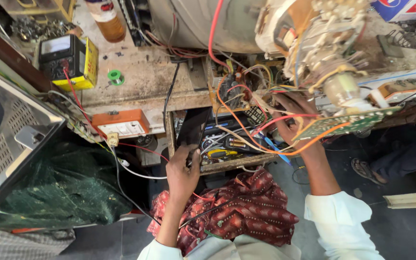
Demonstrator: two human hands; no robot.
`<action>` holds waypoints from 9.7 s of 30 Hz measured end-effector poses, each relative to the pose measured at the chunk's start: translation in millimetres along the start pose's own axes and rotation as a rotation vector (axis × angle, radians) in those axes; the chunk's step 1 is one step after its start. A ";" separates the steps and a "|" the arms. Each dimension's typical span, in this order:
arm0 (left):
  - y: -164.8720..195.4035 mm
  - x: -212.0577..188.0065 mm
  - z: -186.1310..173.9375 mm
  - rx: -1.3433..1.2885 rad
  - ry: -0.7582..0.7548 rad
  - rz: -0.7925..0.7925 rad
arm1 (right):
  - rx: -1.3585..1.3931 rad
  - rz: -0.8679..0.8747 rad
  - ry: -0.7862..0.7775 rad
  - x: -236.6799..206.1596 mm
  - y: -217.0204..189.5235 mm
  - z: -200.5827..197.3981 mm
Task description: The person solders a green circuit board using a soldering iron and solder wire, then plugs in a power cord and adjusts wires connected to the board.
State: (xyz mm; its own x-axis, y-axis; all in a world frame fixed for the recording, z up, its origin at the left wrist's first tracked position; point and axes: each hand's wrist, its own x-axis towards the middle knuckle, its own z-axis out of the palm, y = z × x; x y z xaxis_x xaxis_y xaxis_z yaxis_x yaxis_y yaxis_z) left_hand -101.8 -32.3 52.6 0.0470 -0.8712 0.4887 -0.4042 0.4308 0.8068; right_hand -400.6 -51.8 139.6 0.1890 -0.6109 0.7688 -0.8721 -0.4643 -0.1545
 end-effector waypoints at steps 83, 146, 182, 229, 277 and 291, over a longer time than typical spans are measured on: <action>-29.0 10.3 5.1 -0.233 -0.027 -0.177 | 0.123 -0.075 -0.016 30.0 18.5 8.1; -111.4 -8.9 -68.8 0.221 0.590 -0.146 | -0.136 0.168 0.076 -126.0 90.3 -48.6; -128.3 6.9 -68.6 0.275 0.499 -0.296 | -0.043 0.203 0.074 -118.8 76.5 -59.9; 7.8 -79.9 28.8 -0.197 -0.486 0.266 | 0.017 0.240 0.215 -3.8 135.0 -4.1; 27.7 61.7 129.6 -0.778 -0.058 -0.347 | 0.133 -0.021 0.005 6.9 123.0 -25.0; 24.5 63.1 127.8 -0.768 -0.075 -0.374 | 0.151 0.067 0.034 -9.2 122.0 -1.1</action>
State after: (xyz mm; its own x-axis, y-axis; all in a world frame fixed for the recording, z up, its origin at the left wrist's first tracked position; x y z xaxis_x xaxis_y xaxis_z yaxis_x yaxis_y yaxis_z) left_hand -225.5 -106.8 60.8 -0.0176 -0.9894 0.1442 0.3579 0.1284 0.9249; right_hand -509.2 -102.1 114.5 0.1148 -0.6226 0.7741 -0.8042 -0.5157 -0.2955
